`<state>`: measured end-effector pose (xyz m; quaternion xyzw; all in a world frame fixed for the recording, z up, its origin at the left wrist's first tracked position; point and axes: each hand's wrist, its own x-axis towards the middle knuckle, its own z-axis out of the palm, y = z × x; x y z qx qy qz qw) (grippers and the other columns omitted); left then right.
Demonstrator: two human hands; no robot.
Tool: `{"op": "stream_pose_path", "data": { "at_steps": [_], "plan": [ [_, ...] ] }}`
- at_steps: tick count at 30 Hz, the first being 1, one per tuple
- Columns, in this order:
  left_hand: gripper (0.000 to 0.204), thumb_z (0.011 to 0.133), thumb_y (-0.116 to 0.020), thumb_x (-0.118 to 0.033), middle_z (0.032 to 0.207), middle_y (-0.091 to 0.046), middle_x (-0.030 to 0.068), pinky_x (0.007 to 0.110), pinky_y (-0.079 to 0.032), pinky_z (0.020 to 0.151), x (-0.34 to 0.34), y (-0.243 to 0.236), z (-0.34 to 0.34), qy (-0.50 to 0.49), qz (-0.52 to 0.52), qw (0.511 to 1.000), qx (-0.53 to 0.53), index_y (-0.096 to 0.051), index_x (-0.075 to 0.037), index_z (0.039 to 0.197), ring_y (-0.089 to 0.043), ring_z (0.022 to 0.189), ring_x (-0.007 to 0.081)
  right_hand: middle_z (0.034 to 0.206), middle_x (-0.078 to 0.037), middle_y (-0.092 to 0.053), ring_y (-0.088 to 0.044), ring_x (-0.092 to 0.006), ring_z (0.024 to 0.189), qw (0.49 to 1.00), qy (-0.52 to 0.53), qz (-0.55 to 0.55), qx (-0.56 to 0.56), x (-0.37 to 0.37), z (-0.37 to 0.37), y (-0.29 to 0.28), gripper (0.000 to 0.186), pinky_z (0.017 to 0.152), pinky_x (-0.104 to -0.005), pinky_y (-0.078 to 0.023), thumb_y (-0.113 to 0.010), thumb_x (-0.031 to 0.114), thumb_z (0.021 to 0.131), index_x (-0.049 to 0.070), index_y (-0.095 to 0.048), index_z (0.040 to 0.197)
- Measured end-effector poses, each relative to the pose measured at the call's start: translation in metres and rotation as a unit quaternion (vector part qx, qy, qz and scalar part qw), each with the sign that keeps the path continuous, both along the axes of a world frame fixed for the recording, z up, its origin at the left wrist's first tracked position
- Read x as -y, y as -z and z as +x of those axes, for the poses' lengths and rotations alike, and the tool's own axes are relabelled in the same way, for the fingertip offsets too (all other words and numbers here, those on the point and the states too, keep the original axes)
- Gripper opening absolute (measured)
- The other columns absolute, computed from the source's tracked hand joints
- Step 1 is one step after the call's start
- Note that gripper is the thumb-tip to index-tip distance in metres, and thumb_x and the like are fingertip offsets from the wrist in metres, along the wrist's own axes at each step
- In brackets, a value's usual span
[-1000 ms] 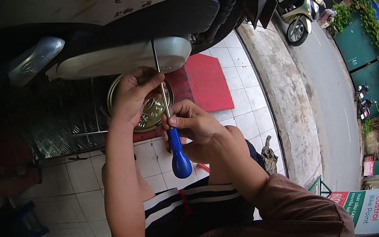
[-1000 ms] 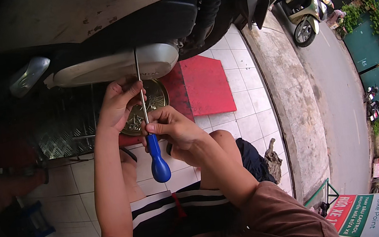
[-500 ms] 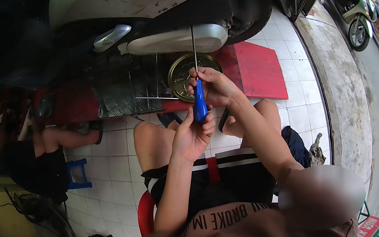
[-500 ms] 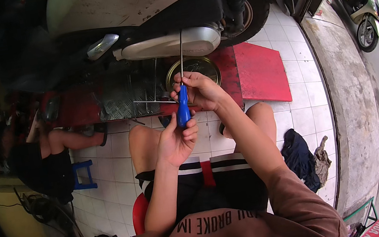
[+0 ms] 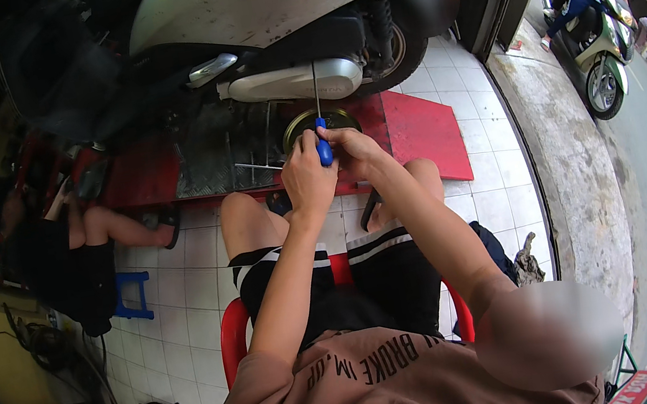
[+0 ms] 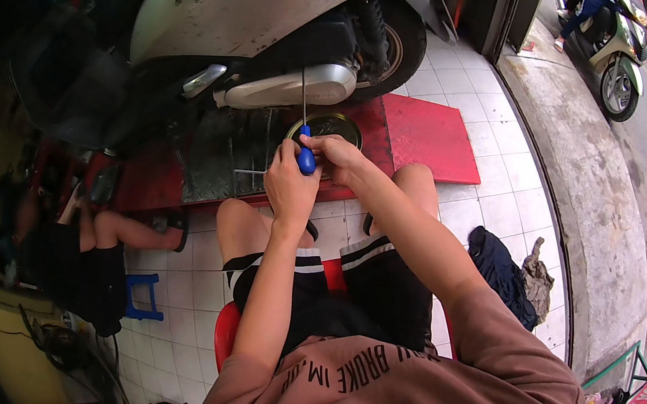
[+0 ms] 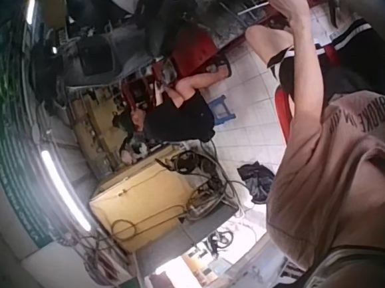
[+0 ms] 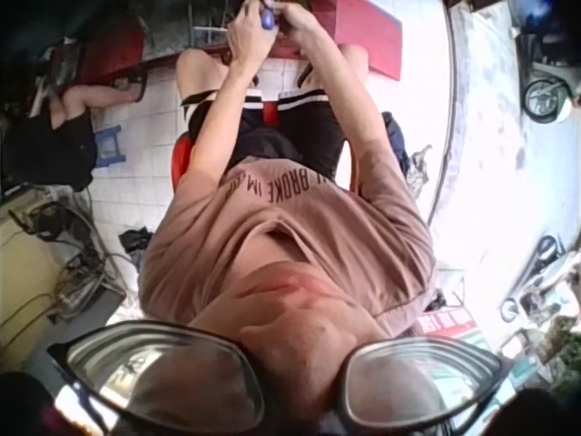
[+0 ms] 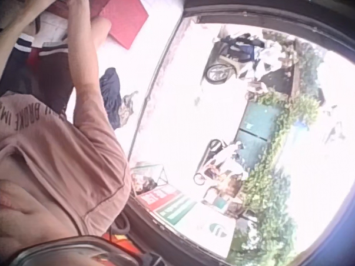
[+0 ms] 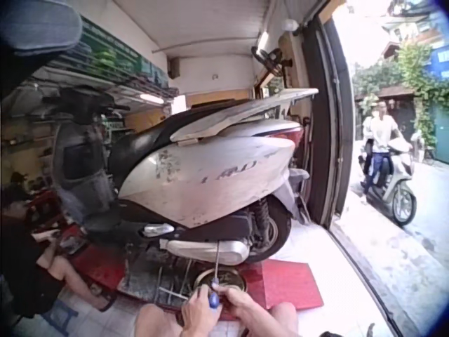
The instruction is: The person is working on the underside of a white motorcycle, using a blue-handled screwdriver to adjust components near the engine. They also use a T-handle wrench to tighten or loosen bolts on the motorcycle's frame.
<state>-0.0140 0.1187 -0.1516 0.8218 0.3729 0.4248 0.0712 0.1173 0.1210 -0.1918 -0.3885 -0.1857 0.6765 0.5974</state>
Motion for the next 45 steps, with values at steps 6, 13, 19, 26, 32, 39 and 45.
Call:
{"op": "stream_pose_path", "data": {
  "at_steps": [6, 13, 19, 26, 32, 39, 45],
  "plan": [
    [0.032, 0.095, -0.056, -0.038, 0.063, -0.045, -0.0013, 0.025, -0.040, 0.044, 0.005, 0.029, -0.016, 0.086, -0.546, 0.773, 0.311, -0.049, -0.010, 0.081, -0.052, 0.052, 0.0105, 0.095, -0.005, -0.062, -0.059, -0.0193, 0.087, 0.999, -0.004, -0.024, -0.039, 0.002, -0.006, 0.013, 0.023, 0.083, -0.0380, -0.049, -0.042, 0.023, 0.100, 0.007, -0.057, 0.107],
    [0.034, 0.097, -0.048, -0.047, 0.066, -0.051, 0.0010, 0.024, -0.036, 0.044, -0.012, 0.034, -0.035, 0.143, -0.708, 0.631, 0.283, -0.050, -0.013, 0.095, -0.053, 0.056, 0.0151, 0.097, -0.008, -0.064, -0.060, -0.0212, 0.087, 0.998, 0.010, -0.058, -0.009, 0.003, -0.026, -0.005, 0.029, 0.083, -0.0379, -0.051, -0.035, 0.023, 0.102, 0.003, -0.056, 0.108],
    [0.048, 0.096, -0.044, -0.053, 0.070, -0.059, 0.0049, 0.026, -0.037, 0.044, -0.013, 0.053, -0.032, 0.209, -0.724, 0.574, 0.320, -0.058, -0.007, 0.093, -0.054, 0.054, 0.0147, 0.097, -0.011, -0.066, -0.062, -0.0245, 0.085, 0.995, 0.017, -0.095, -0.005, -0.012, -0.022, -0.004, 0.031, 0.084, -0.0395, -0.050, -0.035, 0.022, 0.102, 0.001, -0.056, 0.108],
    [0.036, 0.081, -0.077, -0.029, 0.053, -0.052, -0.0011, 0.025, -0.036, 0.041, -0.018, 0.035, -0.032, 0.113, -0.453, 0.841, 0.275, -0.054, -0.006, 0.066, -0.047, 0.042, 0.0091, 0.083, -0.011, -0.062, -0.061, -0.0207, 0.077, 0.969, 0.091, -0.065, 0.221, -0.009, -0.012, -0.025, 0.024, 0.064, -0.0389, -0.052, -0.064, 0.016, 0.089, -0.004, -0.059, 0.100],
    [0.046, 0.057, -0.088, -0.019, 0.047, -0.048, 0.0042, 0.029, -0.037, 0.045, -0.015, -0.011, -0.035, 0.087, -0.216, 0.961, 0.148, -0.045, -0.005, 0.058, -0.040, 0.042, 0.0119, 0.082, -0.007, -0.062, -0.058, -0.0144, 0.064, 0.952, 0.080, -0.060, 0.290, -0.012, -0.009, -0.031, 0.030, 0.060, -0.0289, -0.047, -0.071, 0.022, 0.086, -0.005, -0.061, 0.096],
    [0.043, 0.086, -0.067, -0.043, 0.065, -0.061, 0.0041, 0.026, -0.039, 0.047, -0.015, 0.030, -0.032, 0.158, -0.495, 0.836, 0.179, -0.058, -0.001, 0.089, -0.053, 0.049, 0.0109, 0.094, -0.009, -0.062, -0.059, -0.0176, 0.083, 0.992, 0.002, 0.049, 0.118, 0.000, -0.006, -0.015, 0.024, 0.077, -0.0310, -0.049, -0.051, 0.020, 0.097, -0.003, -0.058, 0.100],
    [0.046, 0.100, -0.042, -0.043, 0.083, -0.057, 0.0049, 0.022, -0.038, 0.055, -0.010, 0.029, -0.029, 0.354, -0.731, 0.366, 0.454, -0.054, 0.001, 0.107, -0.046, 0.062, 0.0103, 0.096, -0.005, -0.062, -0.058, -0.0146, 0.085, 0.987, -0.074, 0.137, -0.042, -0.008, 0.002, -0.005, 0.025, 0.073, -0.0276, -0.049, -0.049, 0.025, 0.097, 0.003, -0.056, 0.106]
  ]
}}
